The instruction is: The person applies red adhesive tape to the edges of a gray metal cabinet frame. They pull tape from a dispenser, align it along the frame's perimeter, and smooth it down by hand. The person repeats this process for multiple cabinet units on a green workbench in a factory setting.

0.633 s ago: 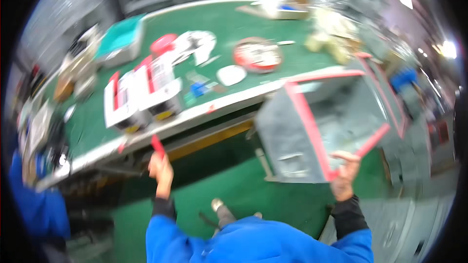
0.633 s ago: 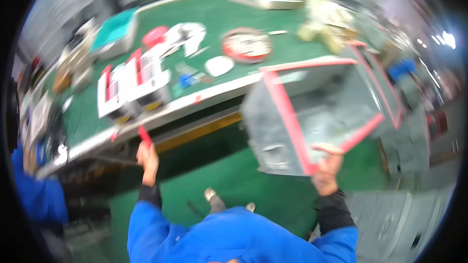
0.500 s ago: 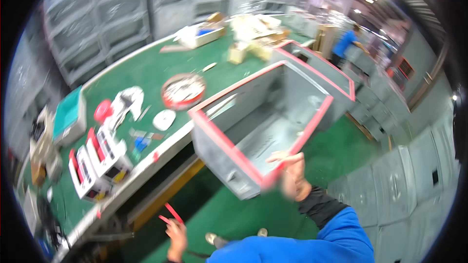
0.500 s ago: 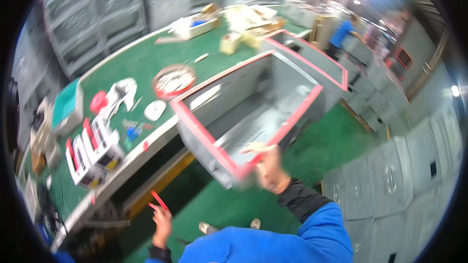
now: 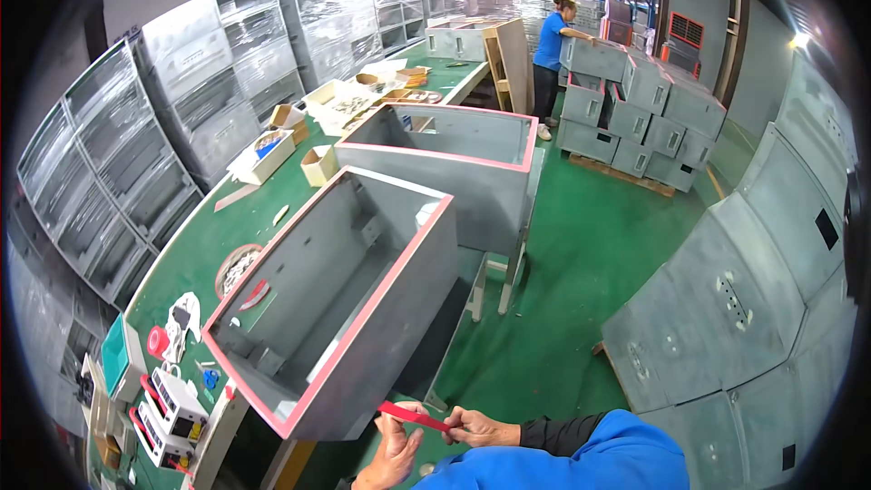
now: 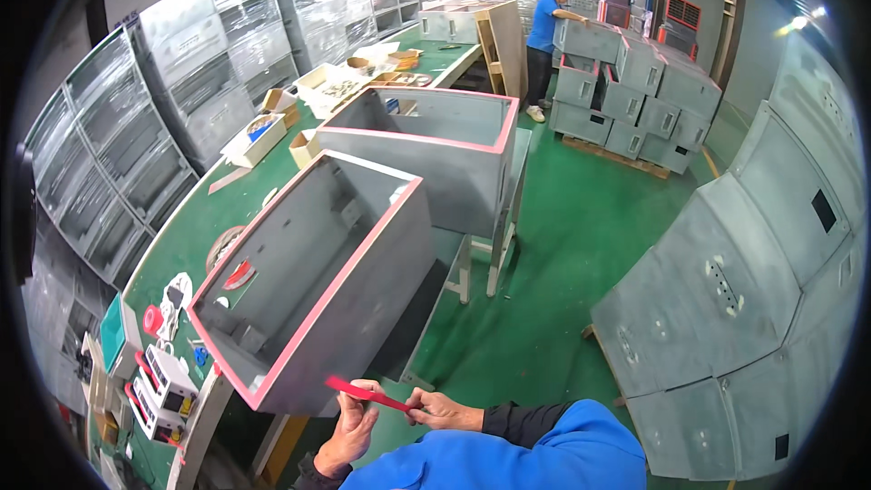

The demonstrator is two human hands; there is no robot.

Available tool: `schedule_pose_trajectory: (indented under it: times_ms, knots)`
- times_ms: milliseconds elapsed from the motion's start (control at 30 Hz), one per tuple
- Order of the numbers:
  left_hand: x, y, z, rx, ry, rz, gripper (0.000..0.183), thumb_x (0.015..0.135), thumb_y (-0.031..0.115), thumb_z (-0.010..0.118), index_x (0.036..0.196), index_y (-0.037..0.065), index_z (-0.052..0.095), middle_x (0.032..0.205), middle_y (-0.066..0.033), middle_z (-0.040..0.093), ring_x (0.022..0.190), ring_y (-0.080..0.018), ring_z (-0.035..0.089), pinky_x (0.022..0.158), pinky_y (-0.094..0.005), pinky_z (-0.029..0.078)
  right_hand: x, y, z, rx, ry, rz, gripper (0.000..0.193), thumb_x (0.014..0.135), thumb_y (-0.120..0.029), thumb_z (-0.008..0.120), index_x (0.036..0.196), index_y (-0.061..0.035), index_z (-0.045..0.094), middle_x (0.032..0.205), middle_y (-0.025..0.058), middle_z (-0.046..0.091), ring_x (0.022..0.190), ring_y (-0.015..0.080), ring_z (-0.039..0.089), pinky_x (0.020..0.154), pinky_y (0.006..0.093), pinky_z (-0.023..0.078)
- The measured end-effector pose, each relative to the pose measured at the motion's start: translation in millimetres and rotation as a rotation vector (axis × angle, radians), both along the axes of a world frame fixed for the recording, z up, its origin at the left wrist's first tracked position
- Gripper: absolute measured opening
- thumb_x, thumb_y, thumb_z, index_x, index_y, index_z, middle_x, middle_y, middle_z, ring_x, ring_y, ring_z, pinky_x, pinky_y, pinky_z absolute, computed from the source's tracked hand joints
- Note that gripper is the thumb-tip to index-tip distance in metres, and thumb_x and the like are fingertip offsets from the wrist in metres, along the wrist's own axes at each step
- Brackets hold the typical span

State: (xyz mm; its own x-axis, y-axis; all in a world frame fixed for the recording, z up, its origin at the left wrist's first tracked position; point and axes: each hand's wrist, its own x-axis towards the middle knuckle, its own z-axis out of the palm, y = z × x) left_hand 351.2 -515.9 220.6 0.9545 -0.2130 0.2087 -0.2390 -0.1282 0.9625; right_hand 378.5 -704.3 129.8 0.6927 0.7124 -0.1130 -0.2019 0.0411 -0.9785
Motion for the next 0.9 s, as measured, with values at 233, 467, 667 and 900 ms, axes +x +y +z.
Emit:
schedule_pose_trajectory:
  times_ms: [233,467,667,900]
  knots:
    - [90.2,-23.1,-6.7,0.433,-0.722,0.513,0.046,0.064,-0.010,0.057,0.102,0.011,0.040,0.105,-0.0112,0.047,0.097,-0.0246,0.043,0.082,-0.0390,0.031,80.1,-30.7,27.2,0.279,-0.218,-0.148,0.003,0.090,0.000,0.045,0.091,-0.0029,0.045,0.079,0.0049,0.053,0.073,0.0123,0.050,0.069,0.0265,0.043]
    - [168.3,-76.3,-6.7,0.157,-0.415,-0.136,0.024,0.079,0.009,0.062,0.094,0.011,0.043,0.100,-0.0076,0.048,0.094,-0.0227,0.040,0.082,-0.0368,0.028,149.7,-64.5,88.1,-0.300,-0.686,-0.121,0.005,0.078,-0.001,0.056,0.083,-0.0003,0.056,0.075,0.0128,0.059,0.072,0.0277,0.060,0.063,0.0326,0.046]
    - [208.6,-69.8,32.5,-0.069,-0.593,0.087,0.013,0.087,0.013,0.055,0.088,0.011,0.042,0.093,-0.0119,0.049,0.081,-0.0195,0.046,0.073,-0.0325,0.037,205.2,-68.0,106.1,-0.091,-0.521,0.008,0.016,0.077,0.004,0.054,0.092,0.0011,0.057,0.080,0.0111,0.061,0.077,0.0233,0.061,0.071,0.0315,0.049]
    - [252.3,-96.3,44.1,-0.247,-0.378,0.171,0.066,0.075,0.030,0.071,0.123,0.013,0.029,0.111,-0.0127,0.038,0.093,-0.0175,0.037,0.083,-0.0311,0.031,307.0,-53.8,123.1,0.358,-0.915,0.208,0.020,0.076,0.004,0.058,0.092,-0.0044,0.051,0.072,0.0097,0.059,0.062,0.0277,0.059,0.054,0.0334,0.047]
